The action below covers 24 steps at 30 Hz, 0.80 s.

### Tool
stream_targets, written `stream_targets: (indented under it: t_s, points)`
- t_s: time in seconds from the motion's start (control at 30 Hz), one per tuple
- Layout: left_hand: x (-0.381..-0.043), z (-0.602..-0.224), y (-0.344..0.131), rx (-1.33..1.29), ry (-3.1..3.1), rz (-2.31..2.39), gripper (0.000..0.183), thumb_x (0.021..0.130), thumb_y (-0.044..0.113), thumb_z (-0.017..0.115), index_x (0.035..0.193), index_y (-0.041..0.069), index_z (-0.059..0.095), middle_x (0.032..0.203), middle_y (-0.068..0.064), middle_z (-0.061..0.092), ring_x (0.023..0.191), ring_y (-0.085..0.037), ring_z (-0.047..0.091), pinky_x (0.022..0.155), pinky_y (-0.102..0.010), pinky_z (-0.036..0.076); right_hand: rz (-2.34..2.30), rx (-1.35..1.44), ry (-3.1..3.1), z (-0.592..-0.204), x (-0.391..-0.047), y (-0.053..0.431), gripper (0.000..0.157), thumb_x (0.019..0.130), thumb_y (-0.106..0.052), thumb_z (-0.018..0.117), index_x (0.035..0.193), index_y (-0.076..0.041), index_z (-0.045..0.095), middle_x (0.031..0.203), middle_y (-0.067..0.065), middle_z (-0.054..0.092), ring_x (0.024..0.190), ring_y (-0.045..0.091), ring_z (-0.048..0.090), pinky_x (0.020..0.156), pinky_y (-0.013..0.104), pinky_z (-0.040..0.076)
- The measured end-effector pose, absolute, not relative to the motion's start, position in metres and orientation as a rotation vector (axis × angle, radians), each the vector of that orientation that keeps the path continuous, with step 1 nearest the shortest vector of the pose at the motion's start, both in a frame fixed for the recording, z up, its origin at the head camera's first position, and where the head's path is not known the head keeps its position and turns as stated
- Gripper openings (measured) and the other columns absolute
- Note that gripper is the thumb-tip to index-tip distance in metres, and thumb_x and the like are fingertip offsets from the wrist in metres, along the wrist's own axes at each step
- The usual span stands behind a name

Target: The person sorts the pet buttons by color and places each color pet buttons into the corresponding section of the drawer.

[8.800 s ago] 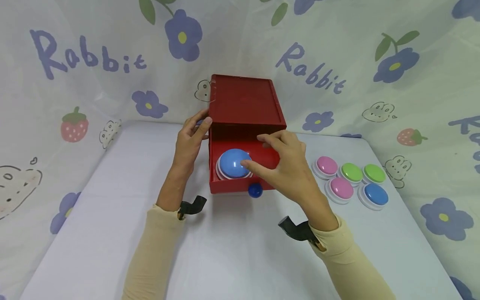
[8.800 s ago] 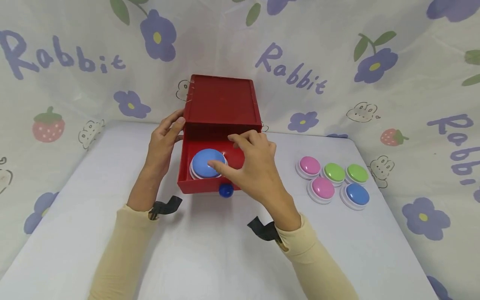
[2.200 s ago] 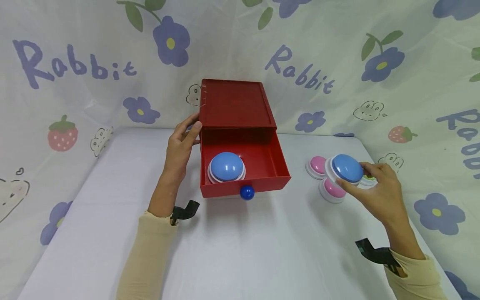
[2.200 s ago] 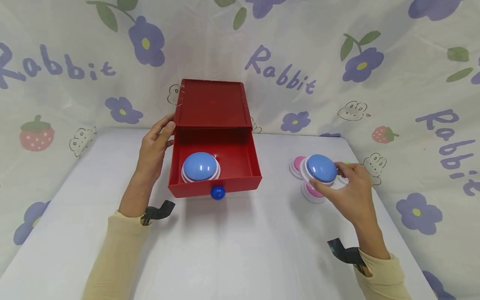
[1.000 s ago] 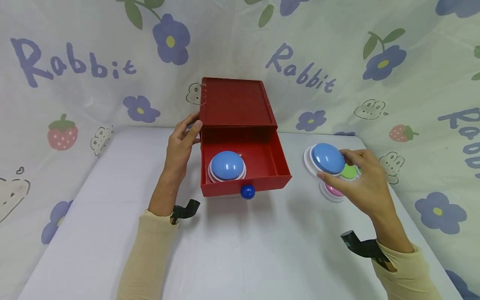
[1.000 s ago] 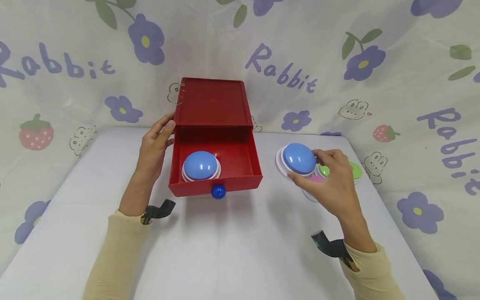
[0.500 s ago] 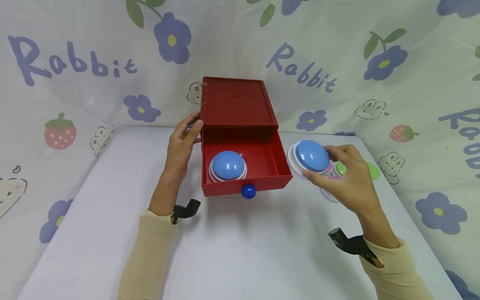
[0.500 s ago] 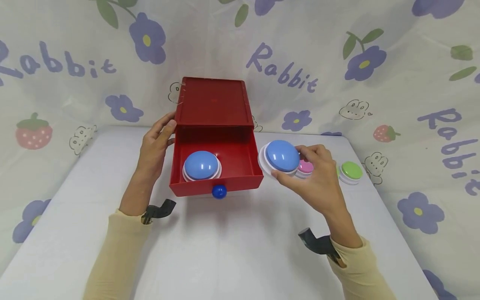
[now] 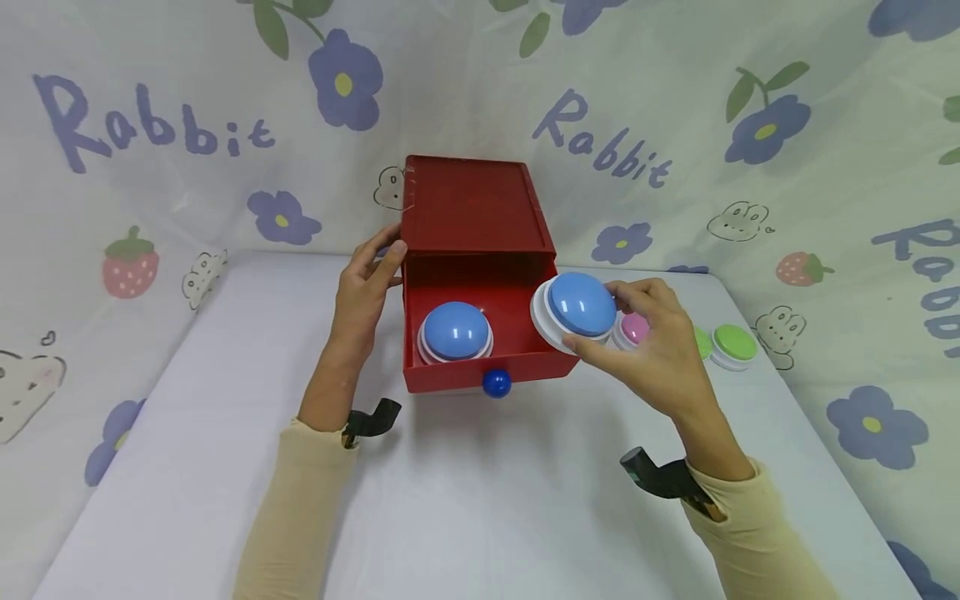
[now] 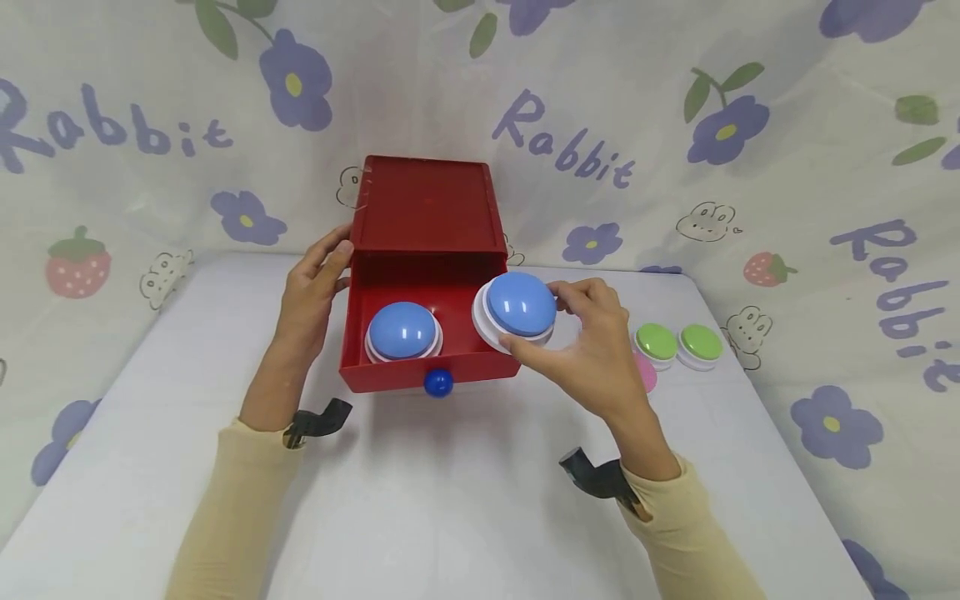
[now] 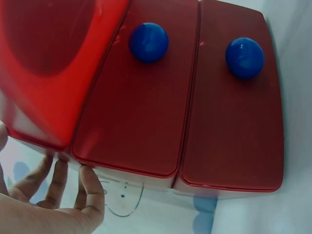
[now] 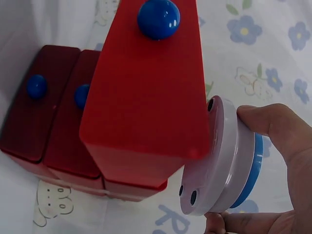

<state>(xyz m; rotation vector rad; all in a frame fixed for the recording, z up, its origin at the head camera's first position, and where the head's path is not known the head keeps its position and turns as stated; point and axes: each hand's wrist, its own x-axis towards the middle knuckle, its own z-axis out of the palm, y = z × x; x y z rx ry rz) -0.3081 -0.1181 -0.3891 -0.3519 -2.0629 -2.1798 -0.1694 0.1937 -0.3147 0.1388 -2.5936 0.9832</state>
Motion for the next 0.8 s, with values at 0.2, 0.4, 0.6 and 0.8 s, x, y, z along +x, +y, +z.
stream_targets:
  t_s: [0.2,0.4,0.6,0.8]
  points:
    - [-0.309,-0.389,-0.119,-0.356,-2.057,-2.193,0.055,0.098,0.044,0.06,0.149,0.026,0.049,0.148,0.0,0.041,0.126,-0.022,0.047,0.096,-0.033,0.048,1.012,0.19,-2.57,-0.316,-0.178,0.178,0.069,0.072,-0.028,0.089,0.13,-0.002,0.063,0.117,0.011,0.052,0.117,0.027,0.048,0.092,0.057,0.047]
    - [-0.311,-0.389,-0.119,-0.363,-2.062,-2.188,0.055,0.098,0.044,0.06,0.149,0.026,0.049,0.148,0.0,0.042,0.125,-0.021,0.048,0.096,-0.033,0.048,1.051,0.21,-2.557,-0.316,-0.183,0.167,0.068,0.072,-0.029,0.089,0.129,-0.003,0.064,0.116,0.01,0.052,0.114,0.025,0.048,0.089,0.05,0.047]
    - [-0.31,-0.39,-0.12,-0.35,-2.059,-2.191,0.055,0.098,0.044,0.06,0.149,0.025,0.049,0.147,0.0,0.042,0.125,-0.022,0.048,0.095,-0.033,0.048,0.967,0.231,-2.554,-0.322,-0.185,0.16,0.07,0.073,-0.032,0.09,0.132,-0.005,0.064,0.116,0.01,0.053,0.115,0.024,0.046,0.092,0.052,0.04]
    - [-0.311,-0.39,-0.12,-0.366,-2.053,-2.189,0.055,0.099,0.043,0.059,0.149,0.024,0.049,0.147,-0.001,0.042,0.125,-0.022,0.049,0.095,-0.032,0.049,1.008,0.242,-2.367,-0.339,-0.169,0.164,0.05,0.08,-0.02,0.086,0.126,-0.01,0.069,0.113,0.008,0.059,0.11,0.018,0.052,0.086,0.043,0.046]
